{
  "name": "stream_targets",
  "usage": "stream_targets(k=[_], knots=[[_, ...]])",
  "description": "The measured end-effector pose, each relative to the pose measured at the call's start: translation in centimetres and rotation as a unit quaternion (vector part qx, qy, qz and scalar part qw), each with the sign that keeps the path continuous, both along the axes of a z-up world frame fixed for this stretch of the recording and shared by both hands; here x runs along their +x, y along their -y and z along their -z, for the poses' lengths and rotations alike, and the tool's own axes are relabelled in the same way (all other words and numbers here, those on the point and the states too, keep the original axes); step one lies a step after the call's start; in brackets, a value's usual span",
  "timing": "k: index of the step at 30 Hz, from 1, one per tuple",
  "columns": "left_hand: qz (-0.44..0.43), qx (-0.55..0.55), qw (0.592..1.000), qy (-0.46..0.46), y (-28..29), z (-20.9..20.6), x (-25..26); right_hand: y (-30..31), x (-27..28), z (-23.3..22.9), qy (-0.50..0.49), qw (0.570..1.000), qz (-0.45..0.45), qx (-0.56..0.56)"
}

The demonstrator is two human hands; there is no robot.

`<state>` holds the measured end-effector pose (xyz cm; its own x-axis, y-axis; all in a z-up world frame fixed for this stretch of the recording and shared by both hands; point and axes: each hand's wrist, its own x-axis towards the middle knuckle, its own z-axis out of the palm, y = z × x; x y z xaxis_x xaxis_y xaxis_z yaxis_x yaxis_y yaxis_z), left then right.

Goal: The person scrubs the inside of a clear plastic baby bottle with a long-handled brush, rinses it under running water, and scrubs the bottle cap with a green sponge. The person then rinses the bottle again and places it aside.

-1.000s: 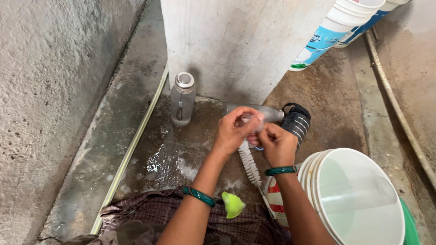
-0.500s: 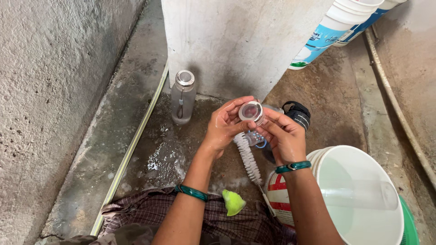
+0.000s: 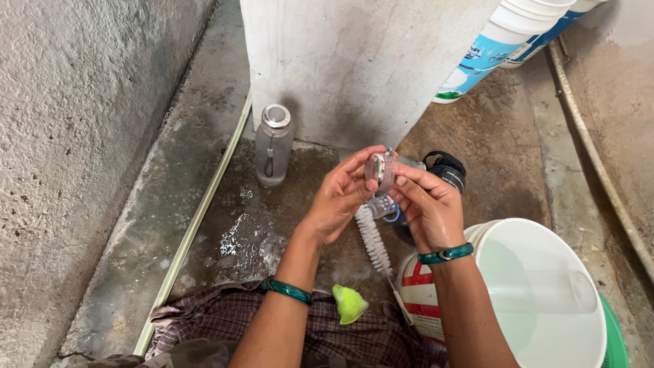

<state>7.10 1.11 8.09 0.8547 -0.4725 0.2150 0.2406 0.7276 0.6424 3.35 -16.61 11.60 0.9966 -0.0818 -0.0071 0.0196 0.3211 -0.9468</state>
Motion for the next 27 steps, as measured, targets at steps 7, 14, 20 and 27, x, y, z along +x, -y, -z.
stream_targets(k=[7, 14, 20, 27], knots=[[0.019, 0.013, 0.999, -0.039, 1.5, 3.5, 0.5, -0.3, -0.4, -0.9, 0.076, 0.967, 0.021, -0.242], [0.055, 0.159, 0.983, -0.078, 4.8, 4.4, 0.7, 3.6, -0.3, -2.5, 0.102, 0.874, -0.024, -0.475], [-0.12, 0.361, 0.91, 0.164, 10.0, 0.5, -1.8, 19.7, -3.0, -4.4, -0.183, 0.856, 0.157, -0.457], [-0.152, 0.326, 0.887, 0.29, 15.1, -0.9, -6.4, 29.6, -4.2, 12.8, -0.493, 0.733, -0.182, -0.432]])
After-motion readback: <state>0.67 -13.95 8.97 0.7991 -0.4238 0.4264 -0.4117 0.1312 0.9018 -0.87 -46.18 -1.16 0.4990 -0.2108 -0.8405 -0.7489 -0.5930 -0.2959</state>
